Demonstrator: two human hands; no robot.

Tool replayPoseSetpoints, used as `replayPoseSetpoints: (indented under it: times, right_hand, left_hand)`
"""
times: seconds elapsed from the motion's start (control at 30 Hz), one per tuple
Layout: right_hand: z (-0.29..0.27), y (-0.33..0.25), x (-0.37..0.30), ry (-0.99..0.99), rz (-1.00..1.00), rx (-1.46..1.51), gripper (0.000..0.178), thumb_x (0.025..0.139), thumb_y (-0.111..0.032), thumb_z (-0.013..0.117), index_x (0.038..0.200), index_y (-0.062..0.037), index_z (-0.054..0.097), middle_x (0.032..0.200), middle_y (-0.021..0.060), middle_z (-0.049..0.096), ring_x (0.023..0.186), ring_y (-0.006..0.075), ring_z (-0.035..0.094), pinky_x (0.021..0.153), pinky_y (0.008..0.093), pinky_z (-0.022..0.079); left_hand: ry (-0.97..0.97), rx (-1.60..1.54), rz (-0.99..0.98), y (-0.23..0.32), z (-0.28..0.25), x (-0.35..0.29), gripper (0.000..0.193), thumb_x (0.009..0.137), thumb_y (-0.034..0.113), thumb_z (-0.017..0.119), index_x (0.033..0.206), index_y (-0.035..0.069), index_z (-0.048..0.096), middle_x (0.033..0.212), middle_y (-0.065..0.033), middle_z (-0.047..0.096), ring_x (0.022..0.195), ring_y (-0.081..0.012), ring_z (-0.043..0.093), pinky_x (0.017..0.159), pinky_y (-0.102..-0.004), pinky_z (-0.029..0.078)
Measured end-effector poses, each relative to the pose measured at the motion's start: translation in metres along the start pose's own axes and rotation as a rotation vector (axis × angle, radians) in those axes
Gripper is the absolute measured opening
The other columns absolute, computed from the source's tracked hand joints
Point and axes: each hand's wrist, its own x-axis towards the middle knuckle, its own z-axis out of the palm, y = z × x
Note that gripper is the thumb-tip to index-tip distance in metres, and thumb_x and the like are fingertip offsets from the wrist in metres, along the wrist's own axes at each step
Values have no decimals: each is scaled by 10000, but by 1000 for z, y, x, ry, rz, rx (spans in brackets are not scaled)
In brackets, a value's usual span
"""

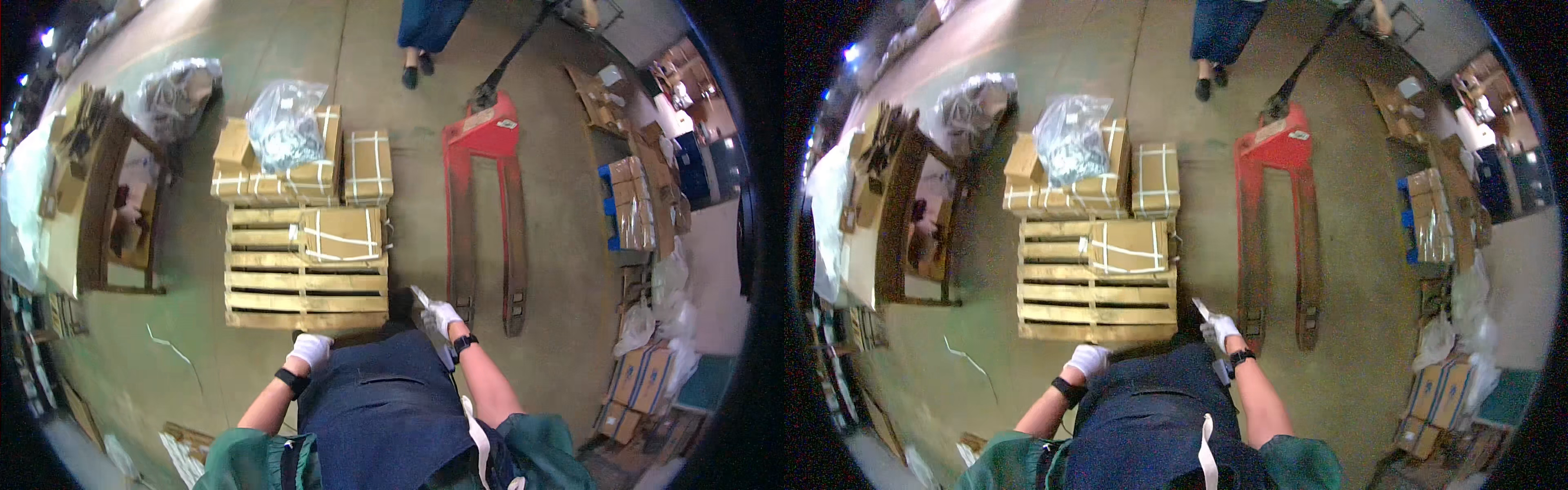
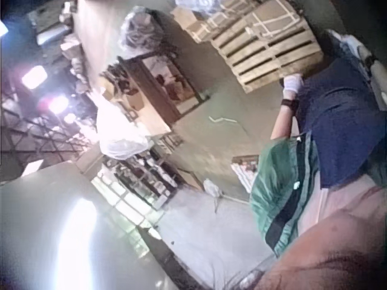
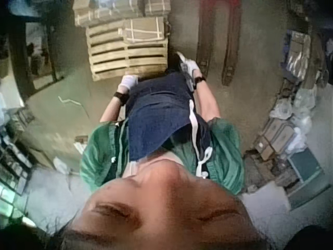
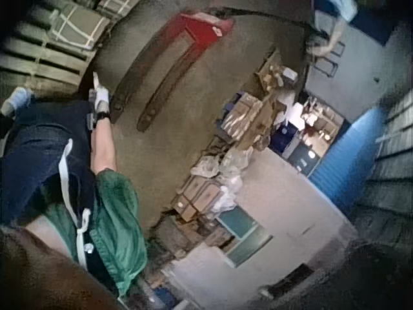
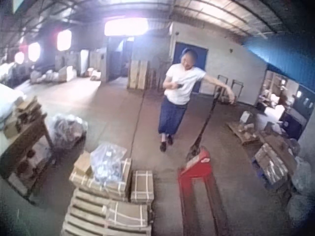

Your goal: Packing cylindrical industrial parts into bags and then into cardboard boxes.

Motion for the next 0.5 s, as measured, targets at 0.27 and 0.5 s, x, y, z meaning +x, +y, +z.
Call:
replayPoseSetpoints:
  times: [0.27, 0.5]
  right_hand:
    - [71, -115, 120, 231, -34, -326, 332, 922, -358, 491, 1072, -64, 520, 804, 85, 635, 575, 183, 582, 521, 317, 494]
    - [129, -219, 277, 199, -216, -438, 398, 891, -432, 560, 1046, -66, 563, 800, 83, 597, 623, 181, 577, 520, 315, 454]
  left_hand:
    - [145, -200, 20, 20, 13, 60, 153, 799, 187, 521, 847, 137, 657, 720, -103, 665, 676, -275, 660, 590, -403, 512]
    - [78, -210, -189, -20, 79, 83, 123, 776, 240, 606, 808, 121, 613, 714, -92, 651, 696, -263, 642, 591, -405, 476]
